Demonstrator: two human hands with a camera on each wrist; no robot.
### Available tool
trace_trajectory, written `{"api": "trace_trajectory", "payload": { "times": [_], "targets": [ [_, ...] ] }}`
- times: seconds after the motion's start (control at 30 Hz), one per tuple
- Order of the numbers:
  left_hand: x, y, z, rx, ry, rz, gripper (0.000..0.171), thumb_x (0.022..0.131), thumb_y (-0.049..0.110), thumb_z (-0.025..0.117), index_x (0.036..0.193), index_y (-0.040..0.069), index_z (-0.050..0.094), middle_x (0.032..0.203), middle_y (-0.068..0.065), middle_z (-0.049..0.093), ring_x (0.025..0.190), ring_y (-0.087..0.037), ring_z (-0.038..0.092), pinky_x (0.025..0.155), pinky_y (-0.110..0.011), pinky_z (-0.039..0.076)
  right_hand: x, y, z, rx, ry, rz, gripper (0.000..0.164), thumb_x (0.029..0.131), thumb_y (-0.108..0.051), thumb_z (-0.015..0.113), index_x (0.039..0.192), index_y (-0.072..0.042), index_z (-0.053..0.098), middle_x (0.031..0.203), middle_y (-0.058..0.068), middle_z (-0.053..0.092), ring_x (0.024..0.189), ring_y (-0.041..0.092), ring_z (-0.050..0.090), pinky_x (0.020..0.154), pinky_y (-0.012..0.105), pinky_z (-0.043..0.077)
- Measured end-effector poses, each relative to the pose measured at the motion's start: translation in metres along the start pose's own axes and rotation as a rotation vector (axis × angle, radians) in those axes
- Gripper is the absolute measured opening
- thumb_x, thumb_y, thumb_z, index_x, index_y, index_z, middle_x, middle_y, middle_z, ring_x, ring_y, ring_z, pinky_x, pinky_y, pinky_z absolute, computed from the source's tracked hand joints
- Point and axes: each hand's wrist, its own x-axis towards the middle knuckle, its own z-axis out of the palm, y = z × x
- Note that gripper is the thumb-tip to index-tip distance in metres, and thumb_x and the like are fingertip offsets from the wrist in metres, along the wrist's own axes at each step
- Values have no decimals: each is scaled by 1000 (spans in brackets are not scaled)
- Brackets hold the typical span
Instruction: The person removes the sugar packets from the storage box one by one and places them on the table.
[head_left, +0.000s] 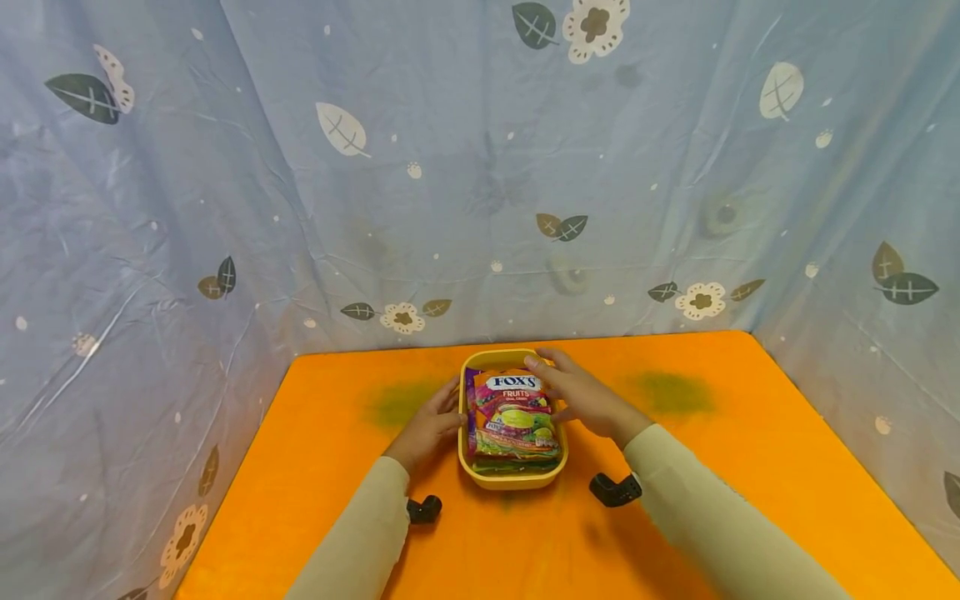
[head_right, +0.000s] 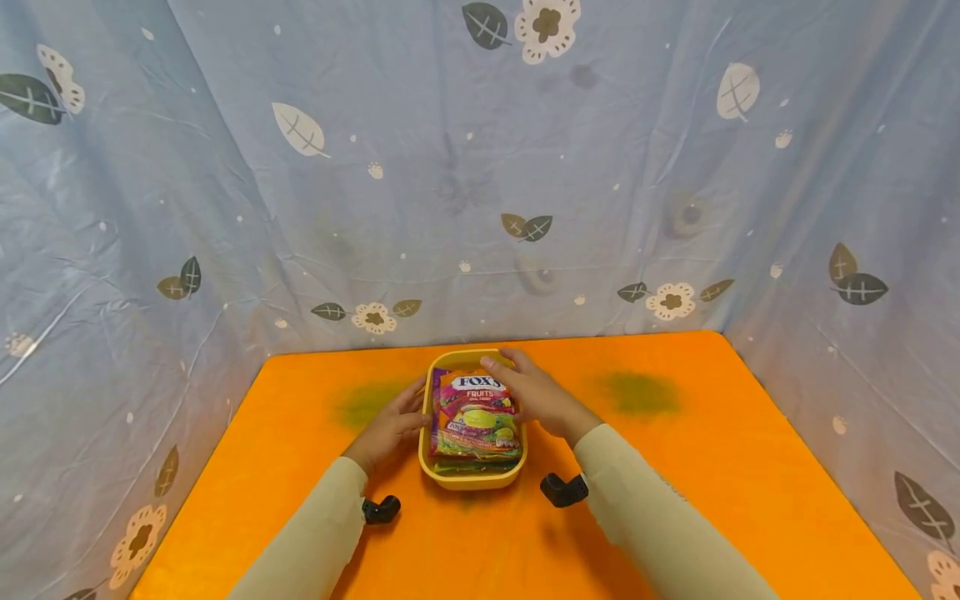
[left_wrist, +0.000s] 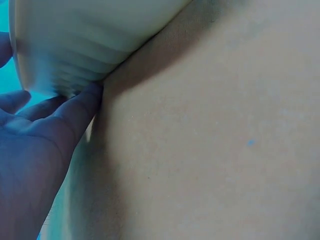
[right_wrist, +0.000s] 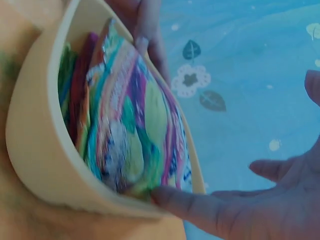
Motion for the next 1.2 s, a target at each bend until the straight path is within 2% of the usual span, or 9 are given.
{"api": "trace_trajectory", "payload": {
  "times": [0.2, 0.43, 0.6, 0.7, 0.9, 1.1, 1.2],
  "targets": [
    [-1, -1, 0, 2, 12, -3, 84, 103, 13, 68, 176, 19, 26, 176, -15, 30, 158, -40, 32, 118, -56, 40, 1, -1, 14, 79, 44, 12, 95, 104, -71, 57, 171, -12, 24, 171, 23, 30, 152, 56, 31, 113, 77, 37],
    [-1, 0, 1, -21, 7, -4, 84, 103, 11, 67, 176, 19, 26, 176, -15, 30, 158, -39, 34, 119, -55, 41, 4, 3, 28, 137, 74, 1, 102, 102, -72, 60, 172, -10, 19, 165, 25, 36, 140, 46, 51, 115, 71, 39],
    [0, -2, 1, -43, 0, 2, 84, 103, 8, 65, 176, 15, 23, 176, -17, 29, 158, -39, 33, 119, -55, 40, 6, 9, 32, 148, 133, 0, 94, 104, -69, 59, 170, -10, 25, 169, 21, 32, 148, 44, 44, 118, 71, 34],
    [1, -4, 0, -51, -5, 8, 84, 103, 6, 64, 176, 12, 21, 175, -20, 29, 158, -40, 31, 120, -55, 39, 7, 13, 33, 169, 154, 3, 88, 106, -64, 60, 167, -8, 29, 167, 21, 34, 146, 44, 45, 119, 68, 37],
    [1, -5, 1, -58, 1, 14, 87, 100, 5, 63, 176, 11, 20, 175, -21, 28, 159, -42, 27, 121, -58, 37, 8, 20, 26, 240, 120, -1, 83, 107, -59, 62, 160, -1, 34, 156, 27, 44, 142, 48, 49, 118, 60, 41],
    [1, -4, 2, -61, 2, 21, 87, 100, 5, 63, 175, 6, 18, 177, -20, 24, 161, -38, 24, 124, -55, 33, 10, 23, 23, 275, 104, -29, 61, 115, -38, 54, 158, 3, 38, 150, 29, 48, 133, 44, 50, 117, 58, 41],
    [1, -5, 2, -71, -18, 37, 84, 101, 5, 61, 175, 6, 20, 175, -20, 29, 158, -39, 32, 123, -54, 35, 12, 24, 23, 258, 94, -15, 59, 114, -34, 56, 159, 0, 40, 151, 26, 49, 129, 43, 52, 112, 55, 46]
  ]
}}
